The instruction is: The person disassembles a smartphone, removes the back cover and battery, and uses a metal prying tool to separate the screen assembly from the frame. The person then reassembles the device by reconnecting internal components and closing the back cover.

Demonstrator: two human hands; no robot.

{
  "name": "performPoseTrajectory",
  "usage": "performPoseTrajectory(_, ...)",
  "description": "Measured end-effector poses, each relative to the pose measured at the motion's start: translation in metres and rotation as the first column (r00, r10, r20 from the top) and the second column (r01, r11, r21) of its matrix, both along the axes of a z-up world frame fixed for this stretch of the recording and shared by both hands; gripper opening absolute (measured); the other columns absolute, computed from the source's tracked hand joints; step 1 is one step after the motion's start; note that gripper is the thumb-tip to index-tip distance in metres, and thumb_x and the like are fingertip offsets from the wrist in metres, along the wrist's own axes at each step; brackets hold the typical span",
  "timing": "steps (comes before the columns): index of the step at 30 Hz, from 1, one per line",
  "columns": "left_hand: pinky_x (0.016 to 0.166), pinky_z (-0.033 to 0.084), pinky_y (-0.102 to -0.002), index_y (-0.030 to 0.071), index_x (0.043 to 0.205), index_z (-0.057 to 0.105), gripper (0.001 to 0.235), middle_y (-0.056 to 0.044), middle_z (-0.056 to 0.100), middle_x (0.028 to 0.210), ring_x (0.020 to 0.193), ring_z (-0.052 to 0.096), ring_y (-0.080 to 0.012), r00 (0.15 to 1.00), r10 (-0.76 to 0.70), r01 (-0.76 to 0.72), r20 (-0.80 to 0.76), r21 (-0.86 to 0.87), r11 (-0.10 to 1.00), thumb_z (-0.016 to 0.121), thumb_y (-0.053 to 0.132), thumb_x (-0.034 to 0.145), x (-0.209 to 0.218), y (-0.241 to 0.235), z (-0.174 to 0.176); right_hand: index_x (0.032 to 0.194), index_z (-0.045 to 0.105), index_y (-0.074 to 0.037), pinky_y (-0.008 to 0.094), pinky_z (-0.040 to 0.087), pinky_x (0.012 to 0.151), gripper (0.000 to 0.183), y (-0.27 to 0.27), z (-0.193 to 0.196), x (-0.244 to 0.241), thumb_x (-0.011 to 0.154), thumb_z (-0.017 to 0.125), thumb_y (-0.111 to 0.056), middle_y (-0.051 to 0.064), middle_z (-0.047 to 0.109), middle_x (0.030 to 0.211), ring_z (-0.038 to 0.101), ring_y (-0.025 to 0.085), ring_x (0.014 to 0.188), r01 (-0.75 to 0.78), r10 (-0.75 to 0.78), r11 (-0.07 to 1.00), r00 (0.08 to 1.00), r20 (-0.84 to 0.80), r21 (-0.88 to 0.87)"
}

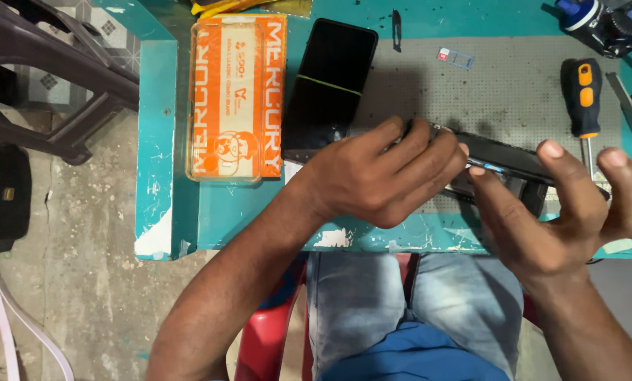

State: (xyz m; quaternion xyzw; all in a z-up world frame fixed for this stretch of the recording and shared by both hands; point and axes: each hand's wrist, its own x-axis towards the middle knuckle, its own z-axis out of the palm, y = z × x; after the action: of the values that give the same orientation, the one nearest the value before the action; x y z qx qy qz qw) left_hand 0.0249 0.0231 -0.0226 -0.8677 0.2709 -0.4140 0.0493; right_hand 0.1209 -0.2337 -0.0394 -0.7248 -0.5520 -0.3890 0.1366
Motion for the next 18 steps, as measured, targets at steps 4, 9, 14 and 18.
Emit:
performPoseTrajectory(4, 0.088, 0.055, -0.036, -0.004, 0.123, 0.071, 0.024, -0.013, 0.067, 0.12, 0.105, 0.067, -0.025, 1.0, 0.005, -0.005, 0.022, 0.004, 1.0, 0.063, 0.011, 0.106, 0.0001, 0.0017, -0.0012, 0.101, 0.09, -0.016, 0.05, 0.032, 0.114, 0.011, -0.0019, -0.0025, 0.0015, 0.09, 0.092, -0.015, 0.011, 0.06, 0.143, 0.025, 0.039, 0.142, 0.02, -0.015, 0.997, 0.997, 0.069, -0.071)
performPoseTrajectory(9, 0.089, 0.054, -0.035, -0.003, 0.123, 0.07, 0.021, -0.013, 0.067, 0.12, 0.107, 0.067, -0.0248, 0.999, -0.001, 0.003, 0.039, -0.029, 1.0, 0.063, 0.009, 0.107, 0.002, 0.0008, -0.0028, 0.098, 0.088, -0.016, 0.047, 0.032, 0.115, 0.008, -0.0018, -0.0032, 0.0026, 0.091, 0.089, -0.015, 0.005, 0.062, 0.144, 0.024, 0.036, 0.145, 0.051, -0.033, 0.991, 0.989, 0.144, -0.12)
performPoseTrajectory(14, 0.087, 0.054, -0.034, -0.004, 0.12, 0.071, 0.021, -0.013, 0.067, 0.119, 0.105, 0.067, -0.025, 0.999, -0.018, 0.019, 0.044, -0.022, 1.0, 0.064, 0.011, 0.106, 0.0011, 0.001, -0.0035, 0.097, 0.089, -0.016, 0.045, 0.031, 0.114, 0.006, -0.0007, 0.0017, 0.0051, 0.091, 0.089, -0.016, 0.002, 0.064, 0.14, 0.026, 0.034, 0.145, 0.047, -0.021, 0.989, 0.983, 0.183, -0.14)
performPoseTrajectory(18, 0.088, 0.055, -0.035, -0.004, 0.12, 0.07, 0.022, -0.013, 0.067, 0.119, 0.105, 0.067, -0.0252, 0.999, -0.025, 0.026, 0.044, -0.027, 0.999, 0.063, 0.011, 0.105, 0.0006, 0.0018, -0.0045, 0.096, 0.088, -0.015, 0.046, 0.036, 0.114, 0.004, 0.0002, 0.0039, 0.008, 0.093, 0.092, -0.014, 0.006, 0.067, 0.138, 0.028, 0.036, 0.143, 0.004, 0.017, 0.99, 0.989, 0.144, -0.144)
